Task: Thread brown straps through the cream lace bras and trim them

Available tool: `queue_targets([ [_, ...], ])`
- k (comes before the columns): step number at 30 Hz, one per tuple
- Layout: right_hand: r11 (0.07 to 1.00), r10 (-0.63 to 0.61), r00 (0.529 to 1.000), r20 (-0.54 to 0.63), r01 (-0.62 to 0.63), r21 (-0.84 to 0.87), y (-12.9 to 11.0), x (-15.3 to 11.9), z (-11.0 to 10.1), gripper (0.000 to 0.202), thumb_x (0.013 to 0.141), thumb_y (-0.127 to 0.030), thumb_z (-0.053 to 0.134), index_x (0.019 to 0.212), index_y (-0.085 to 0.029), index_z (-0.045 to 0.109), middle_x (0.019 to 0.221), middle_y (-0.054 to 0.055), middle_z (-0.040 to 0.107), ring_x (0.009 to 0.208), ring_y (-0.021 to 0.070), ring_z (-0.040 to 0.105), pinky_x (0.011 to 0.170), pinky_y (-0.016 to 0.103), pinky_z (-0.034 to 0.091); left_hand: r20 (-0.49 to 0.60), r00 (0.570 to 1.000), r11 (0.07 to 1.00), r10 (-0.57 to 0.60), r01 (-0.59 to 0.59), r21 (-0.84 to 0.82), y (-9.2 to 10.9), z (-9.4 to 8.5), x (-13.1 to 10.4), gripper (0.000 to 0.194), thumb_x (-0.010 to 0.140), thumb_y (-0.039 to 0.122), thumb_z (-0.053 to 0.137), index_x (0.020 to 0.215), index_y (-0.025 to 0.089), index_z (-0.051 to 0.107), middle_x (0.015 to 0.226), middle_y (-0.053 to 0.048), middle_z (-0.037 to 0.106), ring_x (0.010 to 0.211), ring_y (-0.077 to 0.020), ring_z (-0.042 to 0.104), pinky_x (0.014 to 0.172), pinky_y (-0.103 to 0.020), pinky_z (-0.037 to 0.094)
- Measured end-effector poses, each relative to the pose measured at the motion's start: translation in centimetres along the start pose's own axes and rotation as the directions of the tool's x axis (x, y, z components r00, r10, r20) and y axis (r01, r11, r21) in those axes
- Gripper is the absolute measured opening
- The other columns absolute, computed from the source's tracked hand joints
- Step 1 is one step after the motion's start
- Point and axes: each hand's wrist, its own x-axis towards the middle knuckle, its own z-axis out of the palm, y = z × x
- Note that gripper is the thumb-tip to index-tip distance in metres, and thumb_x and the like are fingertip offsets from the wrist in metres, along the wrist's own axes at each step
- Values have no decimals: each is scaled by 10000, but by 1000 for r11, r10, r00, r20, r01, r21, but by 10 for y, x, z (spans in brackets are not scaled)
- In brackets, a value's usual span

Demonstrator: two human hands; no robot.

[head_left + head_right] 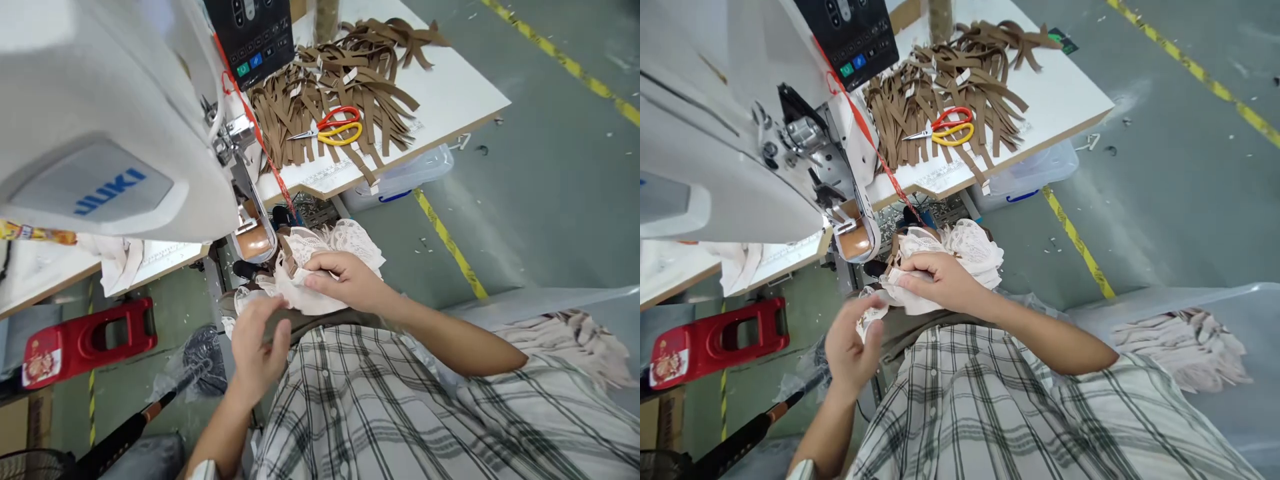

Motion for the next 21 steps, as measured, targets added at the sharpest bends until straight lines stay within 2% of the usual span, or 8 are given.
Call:
queue_targets([
  [2, 997, -49, 993, 109, 55, -49, -5, -2, -3, 174, 921, -317, 596, 847, -185, 683, 771, 5, 654, 730, 132, 586, 680, 258, 433, 33, 986, 986, 163, -164, 31, 0, -10, 17, 485, 914, 176, 539, 1391, 221, 464, 1310, -136, 633, 1281, -283, 562, 1057, -498, 471],
  [4, 986, -99, 973, 209, 124, -114, -9, -3, -3, 162, 925, -303, 590, 852, -191, 680, 764, 0, 661, 704, 124, 584, 671, 256, 430, 174, 957, 969, 232, -243, 45, -2, -15, 31, 568, 903, 184, 537, 1447, 193, 377, 1361, -157, 595, 1360, -289, 487, 1132, -545, 387],
  [7, 915, -188, 945, 267, 267, -303, -9, -5, -3, 131, 919, -282, 596, 847, -203, 671, 735, -6, 650, 661, 123, 566, 628, 264, 400, 265, 930, 954, 255, -287, 88, -9, -15, 40, 311, 897, 191, 559, 1208, 196, 551, 979, -66, 714, 1020, -205, 667, 1106, -504, 424],
  [9, 805, -298, 918, 261, 389, -448, -6, -6, -2, 133, 918, -256, 584, 823, -206, 662, 712, 1, 641, 665, 140, 563, 633, 288, 390, 207, 921, 924, 331, -361, 127, -16, -12, 37, 82, 898, 178, 569, 959, 217, 608, 729, -2, 658, 760, -154, 648, 939, -400, 538],
  [11, 686, -422, 873, 245, 483, -544, -2, -8, -1, 163, 926, -245, 558, 797, -210, 652, 690, 10, 637, 667, 155, 563, 659, 312, 402, 124, 883, 858, 453, -470, 208, -22, -10, 31, 89, 889, 159, 587, 841, 229, 614, 628, 17, 603, 662, -138, 603, 748, -309, 561],
  [13, 619, -492, 838, 234, 526, -583, 1, -9, 0, 186, 940, -252, 536, 794, -226, 648, 685, 12, 645, 671, 160, 571, 694, 323, 426, 51, 821, 774, 569, -555, 305, -25, -9, 25, 133, 860, 122, 626, 794, 236, 621, 568, 33, 561, 616, -129, 571, 668, -274, 545],
  [16, 587, -530, 815, 234, 551, -593, 2, -9, 4, 161, 942, -259, 545, 819, -242, 646, 693, 1, 663, 676, 157, 583, 727, 324, 451, 1, 769, 715, 639, -594, 367, -23, -10, 22, 197, 819, 61, 666, 740, 232, 609, 534, 51, 524, 590, -114, 549, 655, -259, 543],
  [21, 577, -596, 781, 188, 579, -576, 0, -7, 9, 109, 921, -200, 572, 830, -211, 631, 685, -2, 658, 665, 142, 575, 720, 300, 470, -38, 759, 718, 650, -598, 356, -21, -11, 25, 204, 804, 37, 684, 750, 214, 598, 529, 57, 497, 589, -114, 543, 646, -262, 551],
])
